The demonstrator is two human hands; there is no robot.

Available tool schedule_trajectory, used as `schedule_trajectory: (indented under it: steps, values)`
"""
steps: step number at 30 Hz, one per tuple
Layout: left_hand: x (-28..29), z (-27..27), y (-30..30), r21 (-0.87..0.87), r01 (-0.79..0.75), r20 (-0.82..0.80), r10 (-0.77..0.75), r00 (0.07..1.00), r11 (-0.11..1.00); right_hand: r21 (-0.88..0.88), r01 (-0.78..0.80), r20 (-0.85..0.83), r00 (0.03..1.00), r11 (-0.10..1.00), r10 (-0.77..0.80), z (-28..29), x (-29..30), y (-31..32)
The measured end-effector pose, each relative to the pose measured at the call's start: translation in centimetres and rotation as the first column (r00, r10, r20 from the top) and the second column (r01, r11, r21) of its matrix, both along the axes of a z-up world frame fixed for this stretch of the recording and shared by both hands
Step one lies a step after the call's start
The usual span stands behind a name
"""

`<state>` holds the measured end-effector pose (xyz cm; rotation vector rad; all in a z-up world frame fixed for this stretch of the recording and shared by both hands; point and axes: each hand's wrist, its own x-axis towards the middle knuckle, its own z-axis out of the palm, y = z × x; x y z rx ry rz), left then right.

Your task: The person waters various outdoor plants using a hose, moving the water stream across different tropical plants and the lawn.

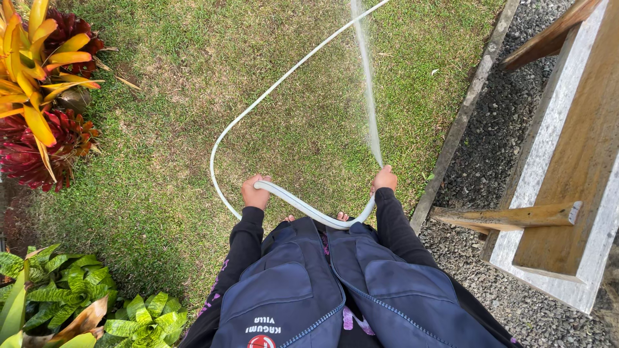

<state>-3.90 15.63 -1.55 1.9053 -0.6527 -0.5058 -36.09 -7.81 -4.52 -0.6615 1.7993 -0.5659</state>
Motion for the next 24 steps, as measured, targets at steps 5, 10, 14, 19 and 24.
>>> schedule_trajectory:
  steps: [5, 10, 14, 19, 24]
  values:
    - [0.0, 0.2, 0.1, -0.029, -0.009, -0.006, 0.009, 1.000, 1.000, 0.008, 0.009, -0.012, 1.000, 1.000, -0.009, 0.2, 0.2, 0.0]
    - [0.0, 0.1, 0.1, 0.012, -0.007, 0.008, 0.007, 1.000, 1.000, -0.030, 0.069, -0.003, 0.998, 0.997, -0.070, 0.4, -0.3, -0.5]
    - [-0.2, 0.4, 0.1, 0.017, -0.007, -0.008, 0.007, 1.000, 1.000, -0.087, 0.109, 0.078, 0.992, 0.990, -0.102, 0.8, -0.7, -1.0]
    - [-0.3, 0.7, -0.1, 0.027, 0.004, -0.003, -0.003, 1.000, 1.000, -0.078, 0.126, 0.116, 0.986, 0.989, -0.116, 2.2, -0.8, -1.1]
    - [-0.3, 0.9, -0.1, 0.043, -0.007, 0.019, 0.007, 1.000, 0.999, -0.083, 0.129, 0.092, 0.988, 0.988, -0.121, 3.1, -0.3, -0.9]
